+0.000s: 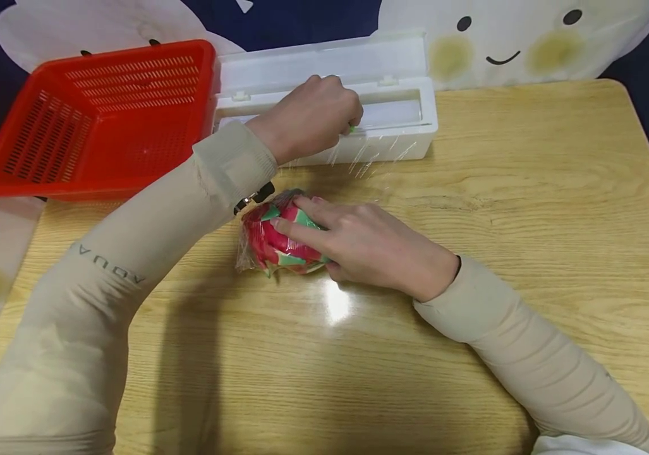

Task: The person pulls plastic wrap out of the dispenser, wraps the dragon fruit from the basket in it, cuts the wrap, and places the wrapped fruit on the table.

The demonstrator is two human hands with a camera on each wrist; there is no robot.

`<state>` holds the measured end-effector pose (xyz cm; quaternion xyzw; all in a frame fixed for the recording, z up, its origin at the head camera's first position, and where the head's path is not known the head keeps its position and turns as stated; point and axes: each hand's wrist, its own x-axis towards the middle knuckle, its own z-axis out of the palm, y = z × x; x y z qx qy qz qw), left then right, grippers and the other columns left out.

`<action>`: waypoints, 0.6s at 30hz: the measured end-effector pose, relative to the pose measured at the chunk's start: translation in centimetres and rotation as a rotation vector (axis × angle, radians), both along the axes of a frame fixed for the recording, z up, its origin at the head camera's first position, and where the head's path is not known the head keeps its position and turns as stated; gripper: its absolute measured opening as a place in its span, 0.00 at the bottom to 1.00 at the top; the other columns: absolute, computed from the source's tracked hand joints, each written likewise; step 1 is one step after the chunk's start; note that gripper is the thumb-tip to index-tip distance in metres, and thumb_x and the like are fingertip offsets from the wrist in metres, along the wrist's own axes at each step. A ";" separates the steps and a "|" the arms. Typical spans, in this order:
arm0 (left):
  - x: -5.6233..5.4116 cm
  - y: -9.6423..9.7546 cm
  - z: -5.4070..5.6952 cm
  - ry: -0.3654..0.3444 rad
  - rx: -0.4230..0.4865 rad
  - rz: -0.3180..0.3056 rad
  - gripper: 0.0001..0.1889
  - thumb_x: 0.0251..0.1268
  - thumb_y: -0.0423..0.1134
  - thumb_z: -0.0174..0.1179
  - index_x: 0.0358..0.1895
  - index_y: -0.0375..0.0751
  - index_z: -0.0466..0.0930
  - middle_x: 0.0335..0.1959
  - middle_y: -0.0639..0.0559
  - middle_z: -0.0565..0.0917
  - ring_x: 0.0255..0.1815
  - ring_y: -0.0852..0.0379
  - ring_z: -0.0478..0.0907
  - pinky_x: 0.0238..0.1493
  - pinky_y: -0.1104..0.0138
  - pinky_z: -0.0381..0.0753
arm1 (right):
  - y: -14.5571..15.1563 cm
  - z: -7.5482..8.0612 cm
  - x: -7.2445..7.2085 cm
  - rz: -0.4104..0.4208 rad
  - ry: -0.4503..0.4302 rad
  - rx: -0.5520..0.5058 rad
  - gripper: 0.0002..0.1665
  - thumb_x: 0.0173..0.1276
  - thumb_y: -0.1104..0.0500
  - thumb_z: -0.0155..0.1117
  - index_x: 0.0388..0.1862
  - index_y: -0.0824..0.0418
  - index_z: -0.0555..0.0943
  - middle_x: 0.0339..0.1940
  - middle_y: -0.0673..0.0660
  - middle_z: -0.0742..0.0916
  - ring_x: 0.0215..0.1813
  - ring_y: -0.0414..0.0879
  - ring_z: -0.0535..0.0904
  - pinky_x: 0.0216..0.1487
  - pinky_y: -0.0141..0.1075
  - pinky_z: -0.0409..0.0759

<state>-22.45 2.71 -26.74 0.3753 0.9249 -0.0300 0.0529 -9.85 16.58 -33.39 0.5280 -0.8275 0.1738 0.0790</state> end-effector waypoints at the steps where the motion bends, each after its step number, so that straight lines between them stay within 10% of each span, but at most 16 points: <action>1: -0.1 0.1 0.1 -0.005 0.002 -0.002 0.20 0.76 0.24 0.41 0.47 0.37 0.87 0.41 0.40 0.88 0.41 0.48 0.83 0.47 0.55 0.86 | 0.0 0.0 0.0 0.000 0.002 0.001 0.47 0.52 0.65 0.77 0.74 0.52 0.73 0.68 0.70 0.82 0.49 0.61 0.90 0.31 0.48 0.87; 11: -0.7 1.4 0.4 -0.078 -0.011 -0.002 0.21 0.79 0.24 0.38 0.48 0.38 0.85 0.43 0.43 0.84 0.48 0.50 0.77 0.52 0.56 0.80 | -0.1 -0.1 0.2 0.010 0.026 -0.019 0.47 0.51 0.65 0.78 0.73 0.52 0.73 0.67 0.69 0.83 0.51 0.59 0.89 0.31 0.49 0.87; 18: -1.5 1.9 0.3 -0.128 0.013 0.033 0.20 0.76 0.27 0.42 0.26 0.49 0.74 0.25 0.56 0.69 0.36 0.57 0.65 0.37 0.65 0.69 | -0.1 -0.1 0.2 0.006 0.035 -0.009 0.48 0.51 0.64 0.78 0.73 0.52 0.73 0.67 0.69 0.83 0.50 0.59 0.90 0.31 0.48 0.87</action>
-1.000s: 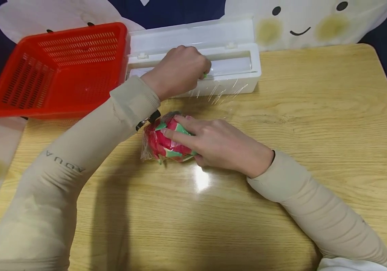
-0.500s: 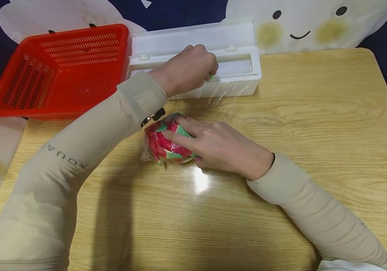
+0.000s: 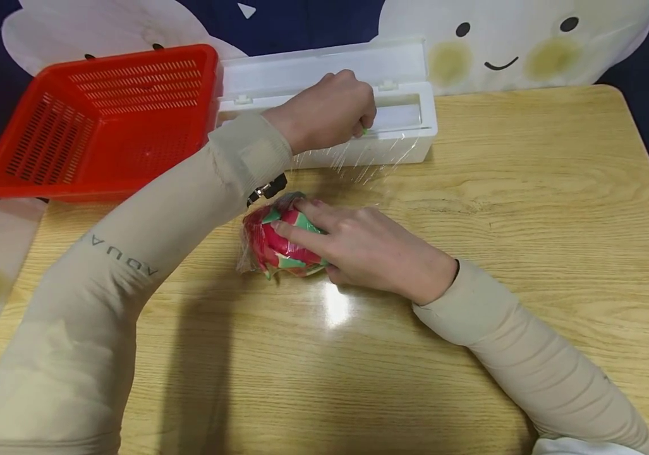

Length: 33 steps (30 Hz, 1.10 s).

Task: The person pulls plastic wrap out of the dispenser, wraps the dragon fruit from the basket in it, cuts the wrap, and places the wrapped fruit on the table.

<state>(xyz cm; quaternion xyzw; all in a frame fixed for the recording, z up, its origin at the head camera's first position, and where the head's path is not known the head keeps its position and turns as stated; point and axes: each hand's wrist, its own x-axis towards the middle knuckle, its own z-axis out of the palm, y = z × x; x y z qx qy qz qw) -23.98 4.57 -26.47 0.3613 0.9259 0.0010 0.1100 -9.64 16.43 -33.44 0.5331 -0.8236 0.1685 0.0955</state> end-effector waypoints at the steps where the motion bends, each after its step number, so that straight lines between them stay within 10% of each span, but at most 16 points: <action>1: -0.1 0.0 0.0 -0.013 0.005 0.006 0.20 0.75 0.27 0.43 0.23 0.51 0.72 0.24 0.56 0.68 0.35 0.57 0.64 0.35 0.66 0.66 | 0.0 0.0 0.0 -0.001 -0.002 0.000 0.48 0.51 0.64 0.78 0.73 0.52 0.73 0.67 0.69 0.83 0.50 0.59 0.90 0.31 0.48 0.88; 18: -0.2 1.5 0.2 -0.010 0.061 -0.029 0.18 0.71 0.25 0.45 0.25 0.49 0.71 0.25 0.56 0.69 0.34 0.58 0.65 0.36 0.68 0.67 | 0.1 0.2 0.2 -0.012 0.029 -0.001 0.46 0.53 0.63 0.77 0.73 0.51 0.74 0.68 0.67 0.83 0.62 0.57 0.86 0.33 0.49 0.88; 33: -0.4 2.5 0.0 -0.003 0.036 -0.018 0.19 0.74 0.26 0.45 0.23 0.51 0.68 0.23 0.57 0.65 0.33 0.59 0.60 0.35 0.69 0.64 | -0.1 0.2 0.2 -0.007 0.035 0.004 0.47 0.51 0.64 0.76 0.73 0.51 0.73 0.70 0.65 0.82 0.49 0.55 0.90 0.24 0.45 0.83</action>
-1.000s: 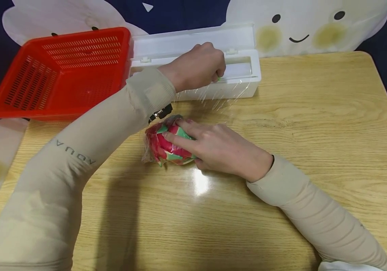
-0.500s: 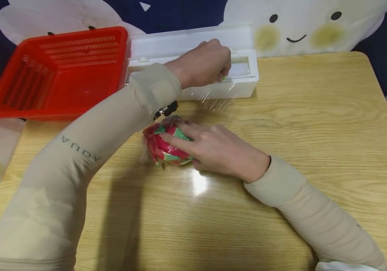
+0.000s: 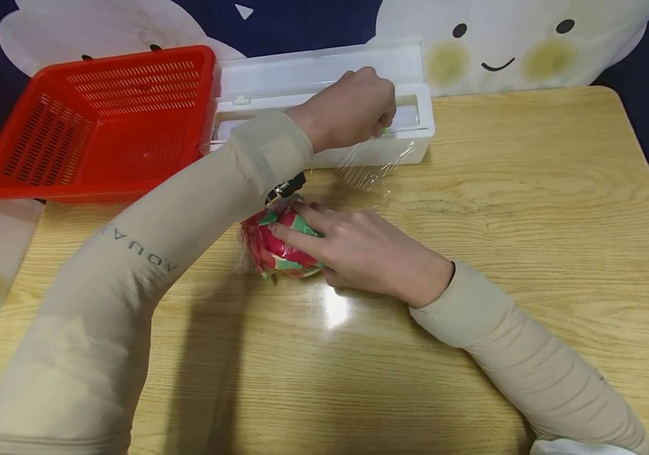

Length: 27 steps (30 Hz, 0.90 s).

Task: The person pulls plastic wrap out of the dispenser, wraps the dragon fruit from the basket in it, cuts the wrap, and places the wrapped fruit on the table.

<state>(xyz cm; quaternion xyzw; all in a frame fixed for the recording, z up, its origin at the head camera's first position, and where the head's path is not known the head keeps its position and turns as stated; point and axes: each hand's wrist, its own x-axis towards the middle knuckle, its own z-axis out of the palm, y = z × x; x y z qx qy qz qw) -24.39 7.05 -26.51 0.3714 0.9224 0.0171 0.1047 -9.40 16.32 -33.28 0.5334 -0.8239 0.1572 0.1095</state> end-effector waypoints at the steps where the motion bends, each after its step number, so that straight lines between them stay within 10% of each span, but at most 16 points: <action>1: 0.0 0.2 0.0 -0.004 -0.004 0.002 0.19 0.74 0.26 0.45 0.23 0.52 0.68 0.23 0.57 0.64 0.33 0.59 0.60 0.35 0.69 0.64 | 0.0 0.0 0.0 -0.002 0.001 0.001 0.47 0.51 0.64 0.76 0.73 0.51 0.73 0.70 0.65 0.82 0.48 0.55 0.90 0.23 0.45 0.82; 17: -0.3 2.3 -0.1 0.005 0.026 -0.050 0.20 0.72 0.26 0.41 0.20 0.50 0.60 0.20 0.57 0.55 0.26 0.61 0.51 0.30 0.70 0.54 | -0.3 0.1 0.0 -0.006 0.048 -0.014 0.47 0.49 0.64 0.75 0.71 0.50 0.73 0.68 0.65 0.84 0.40 0.53 0.88 0.16 0.41 0.75; 27: -0.5 3.6 -0.2 0.032 -0.012 -0.072 0.18 0.79 0.31 0.44 0.28 0.55 0.66 0.25 0.59 0.64 0.33 0.62 0.60 0.39 0.69 0.67 | -0.4 0.1 -0.1 -0.005 0.039 0.013 0.44 0.48 0.64 0.76 0.67 0.51 0.73 0.64 0.63 0.85 0.35 0.52 0.87 0.15 0.39 0.72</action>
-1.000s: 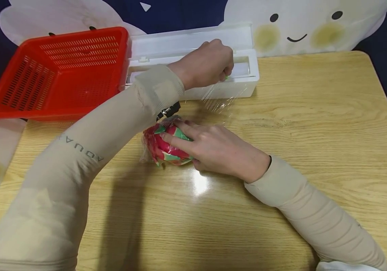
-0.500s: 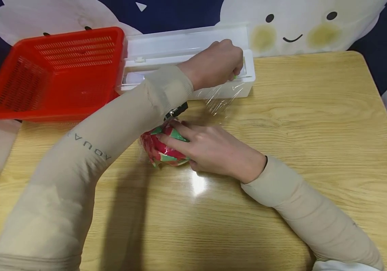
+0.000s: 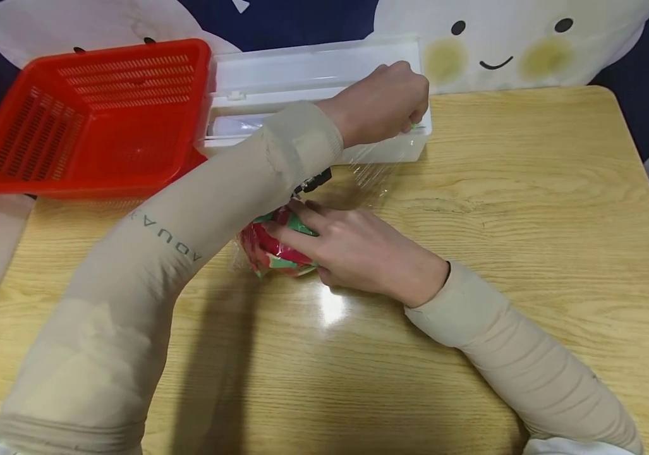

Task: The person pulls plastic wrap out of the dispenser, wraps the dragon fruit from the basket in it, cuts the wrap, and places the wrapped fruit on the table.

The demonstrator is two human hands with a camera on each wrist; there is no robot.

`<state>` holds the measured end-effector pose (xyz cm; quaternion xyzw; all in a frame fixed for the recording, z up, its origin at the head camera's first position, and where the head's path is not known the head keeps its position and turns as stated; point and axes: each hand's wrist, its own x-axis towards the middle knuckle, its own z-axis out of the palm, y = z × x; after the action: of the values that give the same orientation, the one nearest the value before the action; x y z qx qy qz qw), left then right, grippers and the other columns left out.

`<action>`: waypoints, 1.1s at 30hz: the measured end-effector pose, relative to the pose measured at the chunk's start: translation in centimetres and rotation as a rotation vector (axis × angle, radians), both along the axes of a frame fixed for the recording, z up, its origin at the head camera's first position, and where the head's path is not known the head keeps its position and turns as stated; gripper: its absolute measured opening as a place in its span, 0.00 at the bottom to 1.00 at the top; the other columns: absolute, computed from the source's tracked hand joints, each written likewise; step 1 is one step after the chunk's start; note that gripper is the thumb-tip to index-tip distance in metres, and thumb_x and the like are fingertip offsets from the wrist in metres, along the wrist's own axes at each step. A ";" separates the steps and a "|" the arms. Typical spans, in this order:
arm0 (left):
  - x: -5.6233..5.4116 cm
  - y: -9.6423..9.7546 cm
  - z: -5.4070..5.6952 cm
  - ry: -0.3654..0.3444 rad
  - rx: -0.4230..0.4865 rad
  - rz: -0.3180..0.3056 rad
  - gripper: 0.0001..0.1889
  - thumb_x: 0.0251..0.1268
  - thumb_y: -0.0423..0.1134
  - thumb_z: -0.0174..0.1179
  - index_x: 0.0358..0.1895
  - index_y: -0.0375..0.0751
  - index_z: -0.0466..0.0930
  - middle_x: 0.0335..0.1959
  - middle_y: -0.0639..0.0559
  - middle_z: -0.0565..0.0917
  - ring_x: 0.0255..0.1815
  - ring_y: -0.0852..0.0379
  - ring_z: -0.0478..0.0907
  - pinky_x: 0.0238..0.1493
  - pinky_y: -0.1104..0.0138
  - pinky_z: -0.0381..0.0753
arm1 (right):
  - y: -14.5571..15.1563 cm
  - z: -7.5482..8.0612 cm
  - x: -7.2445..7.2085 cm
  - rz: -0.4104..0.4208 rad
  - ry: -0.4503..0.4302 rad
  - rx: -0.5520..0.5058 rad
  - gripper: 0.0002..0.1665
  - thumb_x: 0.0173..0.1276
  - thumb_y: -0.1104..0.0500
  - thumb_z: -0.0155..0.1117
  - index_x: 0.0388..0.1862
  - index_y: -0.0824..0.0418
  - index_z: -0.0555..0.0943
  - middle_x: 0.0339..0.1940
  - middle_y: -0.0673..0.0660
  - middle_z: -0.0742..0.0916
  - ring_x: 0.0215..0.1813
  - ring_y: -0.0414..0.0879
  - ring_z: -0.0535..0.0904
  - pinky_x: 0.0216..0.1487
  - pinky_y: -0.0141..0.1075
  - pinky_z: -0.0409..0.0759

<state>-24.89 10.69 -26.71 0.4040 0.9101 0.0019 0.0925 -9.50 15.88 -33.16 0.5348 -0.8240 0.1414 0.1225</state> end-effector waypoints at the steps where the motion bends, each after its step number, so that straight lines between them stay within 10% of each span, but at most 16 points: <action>1: 0.0 0.1 0.0 -0.001 0.005 0.001 0.18 0.79 0.30 0.44 0.27 0.55 0.65 0.25 0.59 0.64 0.32 0.62 0.60 0.38 0.69 0.67 | 0.0 0.0 0.0 0.000 -0.002 0.001 0.44 0.48 0.64 0.75 0.67 0.52 0.73 0.64 0.63 0.85 0.34 0.52 0.87 0.15 0.39 0.72; 11: 0.1 0.8 0.0 -0.028 -0.003 0.004 0.18 0.81 0.31 0.42 0.27 0.54 0.64 0.27 0.58 0.63 0.31 0.63 0.58 0.36 0.71 0.65 | 0.2 0.0 0.2 -0.008 -0.005 0.010 0.42 0.49 0.66 0.73 0.67 0.53 0.73 0.65 0.63 0.85 0.35 0.52 0.86 0.16 0.39 0.74; 18: 0.7 1.4 0.1 0.030 -0.087 -0.030 0.14 0.81 0.30 0.40 0.54 0.49 0.74 0.35 0.61 0.62 0.42 0.62 0.62 0.47 0.71 0.67 | 0.2 0.0 0.3 -0.024 0.012 0.018 0.44 0.48 0.66 0.71 0.68 0.52 0.72 0.62 0.61 0.85 0.25 0.47 0.78 0.16 0.37 0.70; 25: 0.6 1.8 0.6 0.076 -0.083 -0.058 0.17 0.80 0.26 0.38 0.33 0.53 0.63 0.31 0.58 0.61 0.34 0.60 0.58 0.40 0.67 0.65 | 0.1 0.3 0.3 -0.033 0.024 0.032 0.45 0.49 0.64 0.74 0.70 0.52 0.72 0.64 0.62 0.84 0.33 0.50 0.82 0.17 0.40 0.74; 33: 0.7 1.9 0.5 0.073 -0.120 -0.059 0.17 0.80 0.27 0.39 0.31 0.54 0.63 0.32 0.58 0.62 0.33 0.60 0.59 0.40 0.67 0.68 | 0.2 0.3 0.4 -0.030 0.012 0.055 0.42 0.50 0.62 0.75 0.67 0.53 0.73 0.60 0.62 0.85 0.36 0.50 0.84 0.19 0.40 0.77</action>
<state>-24.15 12.61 -26.16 0.4243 0.8990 -0.0701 0.0833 -9.12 16.10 -32.87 0.5266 -0.8347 0.1136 0.1146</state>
